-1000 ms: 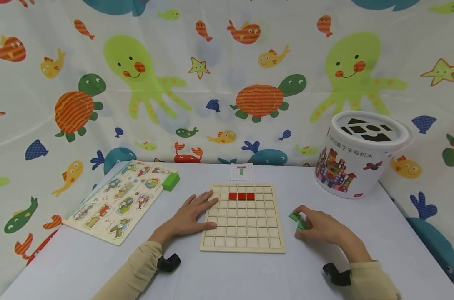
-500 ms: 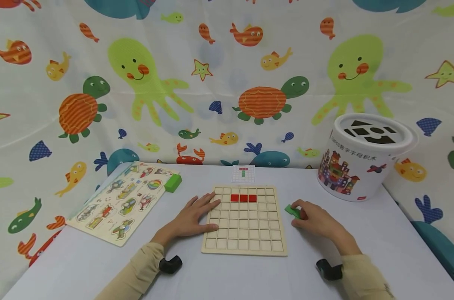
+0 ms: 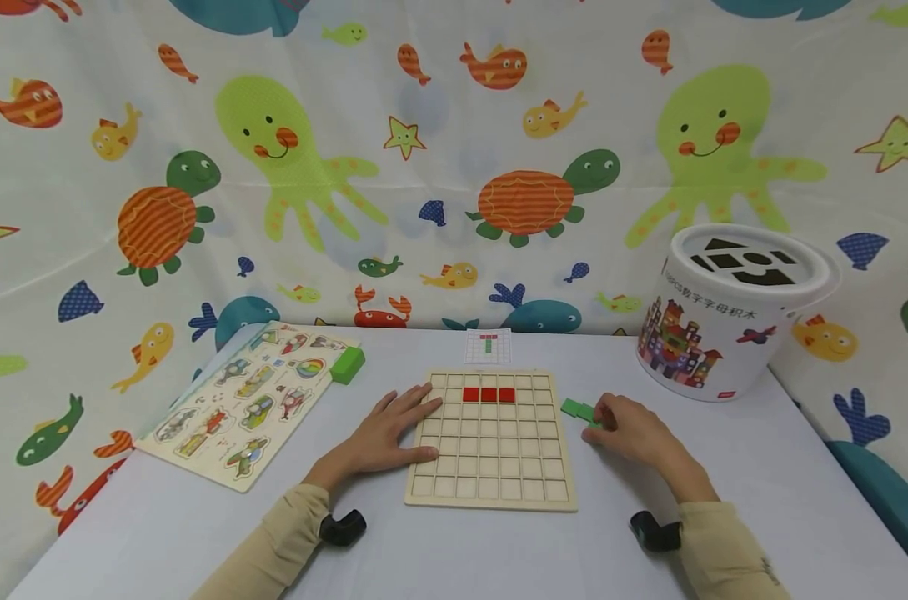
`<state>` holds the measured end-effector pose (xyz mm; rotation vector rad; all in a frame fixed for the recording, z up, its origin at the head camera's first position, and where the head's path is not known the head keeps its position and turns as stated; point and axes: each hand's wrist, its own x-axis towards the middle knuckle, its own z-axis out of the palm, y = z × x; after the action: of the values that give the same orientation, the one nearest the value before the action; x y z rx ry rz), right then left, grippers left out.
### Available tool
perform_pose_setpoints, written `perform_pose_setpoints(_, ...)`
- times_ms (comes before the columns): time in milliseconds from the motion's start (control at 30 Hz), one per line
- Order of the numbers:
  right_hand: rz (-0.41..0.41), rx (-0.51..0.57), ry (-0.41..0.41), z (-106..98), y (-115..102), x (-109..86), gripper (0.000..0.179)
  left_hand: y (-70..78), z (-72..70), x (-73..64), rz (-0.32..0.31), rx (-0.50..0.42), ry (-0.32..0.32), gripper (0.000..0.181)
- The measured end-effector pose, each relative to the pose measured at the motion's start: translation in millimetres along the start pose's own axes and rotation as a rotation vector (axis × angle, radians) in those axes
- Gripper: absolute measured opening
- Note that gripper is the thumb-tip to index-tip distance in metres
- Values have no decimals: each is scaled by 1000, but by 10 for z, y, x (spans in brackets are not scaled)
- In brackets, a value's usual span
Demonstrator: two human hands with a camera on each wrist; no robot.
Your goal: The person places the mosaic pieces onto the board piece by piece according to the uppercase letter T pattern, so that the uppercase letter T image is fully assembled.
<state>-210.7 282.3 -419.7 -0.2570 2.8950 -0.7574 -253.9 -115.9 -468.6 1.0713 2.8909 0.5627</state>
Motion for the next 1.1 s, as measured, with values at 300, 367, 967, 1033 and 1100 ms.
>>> perform_pose_setpoints(300,-20,2,-1,5,23,-26,28,-2,-5,5,3,-3,-4,77)
perform_pose_setpoints(367,-16,7,3,16,24,-23,27,-2,-4,6,12,2,-2,74)
perform_pose_setpoints(967,-12,64,108,25,-56,0,25,2,-1,12,26,-12,12,73)
perform_pose_setpoints(1033,-21,82,117,22,-58,13,29,5,-5,11,27,-16,14,73)
perform_pose_setpoints(1100,-40,95,118,23,-57,20,32,9,-7,10,27,-19,13,73)
